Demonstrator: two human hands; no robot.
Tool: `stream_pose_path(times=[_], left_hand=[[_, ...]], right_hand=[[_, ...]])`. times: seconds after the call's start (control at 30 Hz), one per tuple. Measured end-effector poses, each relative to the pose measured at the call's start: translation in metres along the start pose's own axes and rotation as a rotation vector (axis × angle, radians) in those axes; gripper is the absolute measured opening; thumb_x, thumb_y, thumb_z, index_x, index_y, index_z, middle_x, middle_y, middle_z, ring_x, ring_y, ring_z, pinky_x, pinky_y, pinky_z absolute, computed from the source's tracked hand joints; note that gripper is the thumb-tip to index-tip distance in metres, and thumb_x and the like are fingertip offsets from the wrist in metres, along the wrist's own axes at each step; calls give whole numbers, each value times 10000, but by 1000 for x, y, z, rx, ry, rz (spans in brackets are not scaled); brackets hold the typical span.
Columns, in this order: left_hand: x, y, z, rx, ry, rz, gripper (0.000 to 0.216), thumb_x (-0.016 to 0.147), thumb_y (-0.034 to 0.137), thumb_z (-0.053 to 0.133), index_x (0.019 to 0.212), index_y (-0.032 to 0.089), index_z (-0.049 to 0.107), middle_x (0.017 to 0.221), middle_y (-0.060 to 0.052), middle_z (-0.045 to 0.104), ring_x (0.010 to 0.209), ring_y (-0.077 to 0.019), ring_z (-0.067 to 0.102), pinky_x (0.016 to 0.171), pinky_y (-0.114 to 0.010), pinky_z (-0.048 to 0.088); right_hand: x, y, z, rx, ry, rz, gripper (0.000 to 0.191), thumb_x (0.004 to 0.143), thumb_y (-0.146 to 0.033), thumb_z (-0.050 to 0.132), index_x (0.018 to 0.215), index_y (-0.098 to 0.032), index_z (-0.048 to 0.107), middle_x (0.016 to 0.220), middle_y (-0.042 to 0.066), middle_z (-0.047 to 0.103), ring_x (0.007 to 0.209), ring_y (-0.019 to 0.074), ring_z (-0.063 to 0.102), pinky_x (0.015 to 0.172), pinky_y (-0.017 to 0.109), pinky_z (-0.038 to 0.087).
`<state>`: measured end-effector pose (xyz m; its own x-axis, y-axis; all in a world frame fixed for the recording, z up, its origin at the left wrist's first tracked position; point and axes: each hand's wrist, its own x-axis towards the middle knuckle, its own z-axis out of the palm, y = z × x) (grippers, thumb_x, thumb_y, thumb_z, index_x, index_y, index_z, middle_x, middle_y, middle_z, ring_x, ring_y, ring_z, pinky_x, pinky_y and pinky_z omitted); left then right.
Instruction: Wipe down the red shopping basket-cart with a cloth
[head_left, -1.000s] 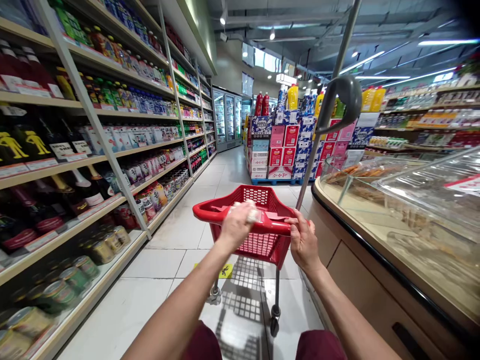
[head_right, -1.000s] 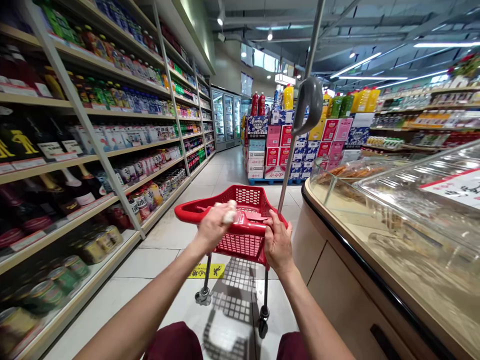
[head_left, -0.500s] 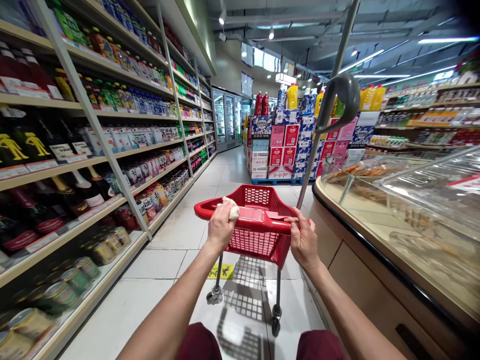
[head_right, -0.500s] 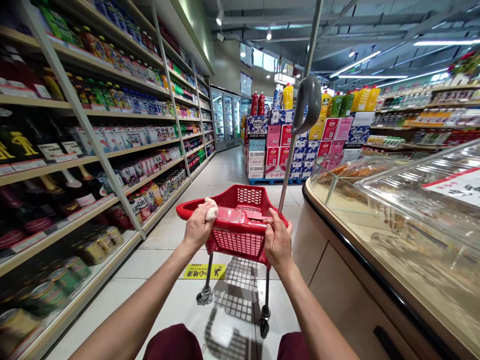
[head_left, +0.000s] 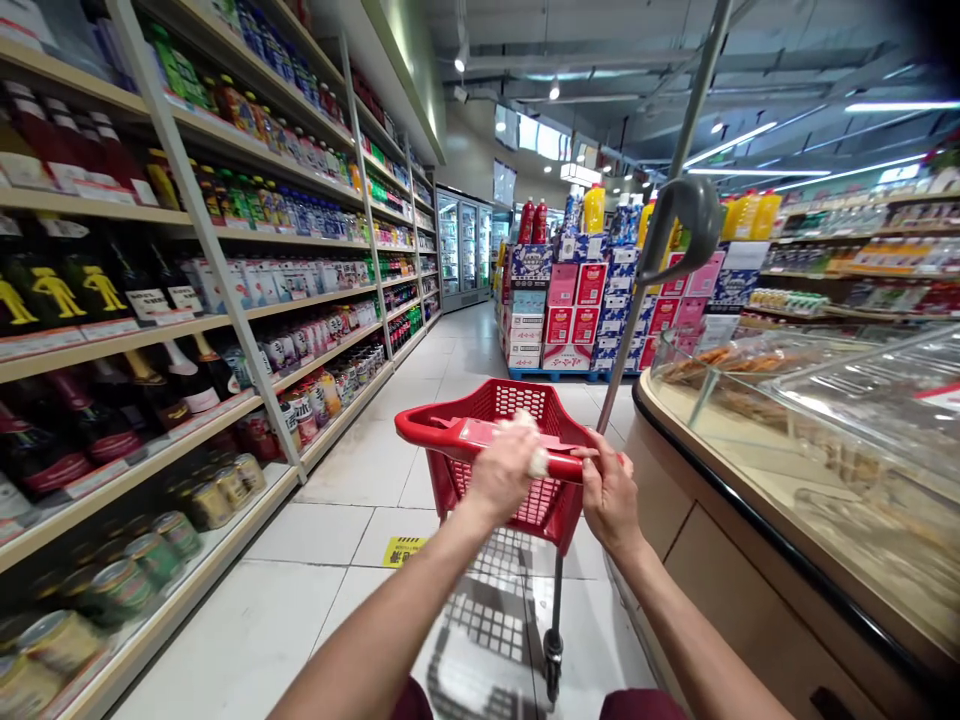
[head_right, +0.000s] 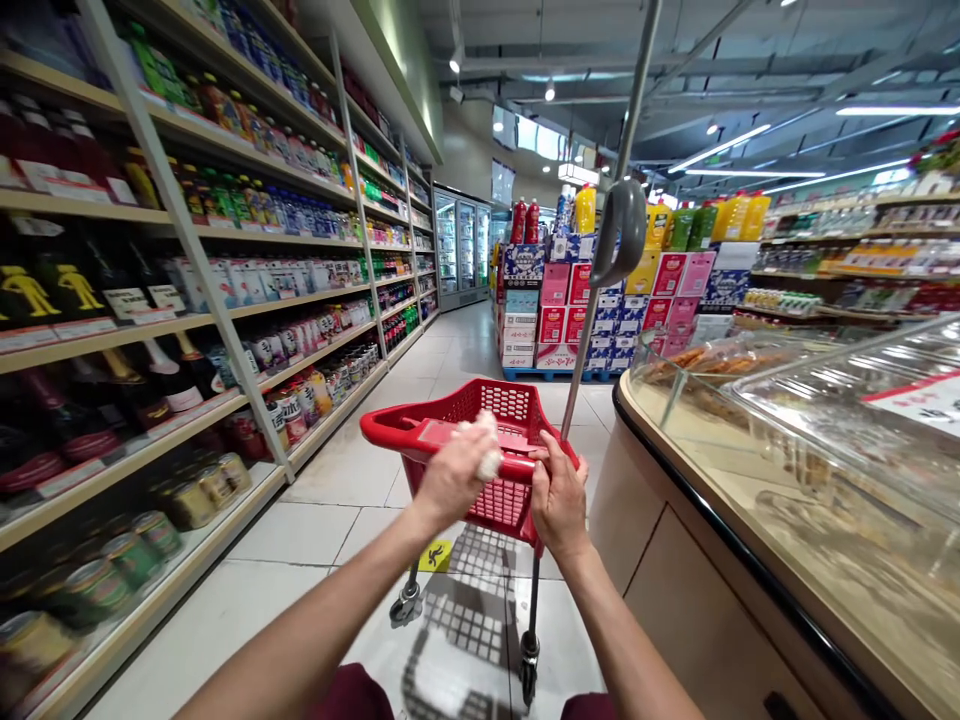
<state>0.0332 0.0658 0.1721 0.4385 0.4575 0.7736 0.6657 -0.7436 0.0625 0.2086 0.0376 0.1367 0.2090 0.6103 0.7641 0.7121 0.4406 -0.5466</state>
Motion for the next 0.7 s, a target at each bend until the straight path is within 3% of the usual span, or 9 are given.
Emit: stream_pose_path(times=[0.1,0.17,0.23,0.3,0.5,0.7], left_hand=[[2,8,3,-12,-58,122,285,808,167,460,1078,174,553,1168,-90,590,1131,-188,504,985,-373,408],[0,-8,-6,-17,-13,27,280,814,181,462,1079,185,551,1141,-79,607,1099,-184,529,989,-391,403],[-4,-27,-16,1,71,-168,264,815,218,475,1060,173,561,1100,-88,625,1059,-199,555,963,-408,426],[-6,-32,-19,13,92,-249,264,807,217,481,1050,162,568,1085,-97,631,1052,-209,559,950,-411,437],[-4,4,-6,-60,-69,108,324,776,169,494,1095,177,548,1175,-89,582,1155,-194,481,1007,-383,382],[-8,-22,-22,21,119,-268,255,795,229,487,1030,167,563,1084,-102,623,1057,-223,549,949,-437,428]], right_hand=[[-1,1,1,-5,-15,-11,421,826,-284,341,1234,-213,413,896,31,680,900,208,594,980,533,228],[-2,1,1,-3,-28,-16,426,823,-278,341,1238,-208,408,897,32,680,902,205,594,978,522,236],[-2,0,2,-7,-15,-3,420,821,-274,338,1227,-206,421,888,32,678,893,200,594,977,512,242],[-1,-3,4,-29,25,23,408,813,-268,345,1201,-203,451,872,29,674,875,195,594,982,506,234],[-3,-3,5,-70,53,16,411,789,-253,375,1185,-190,467,863,31,673,856,190,594,985,485,239],[-6,0,5,-140,77,-3,349,791,-244,359,1085,-191,541,897,49,660,849,201,579,979,512,236]])
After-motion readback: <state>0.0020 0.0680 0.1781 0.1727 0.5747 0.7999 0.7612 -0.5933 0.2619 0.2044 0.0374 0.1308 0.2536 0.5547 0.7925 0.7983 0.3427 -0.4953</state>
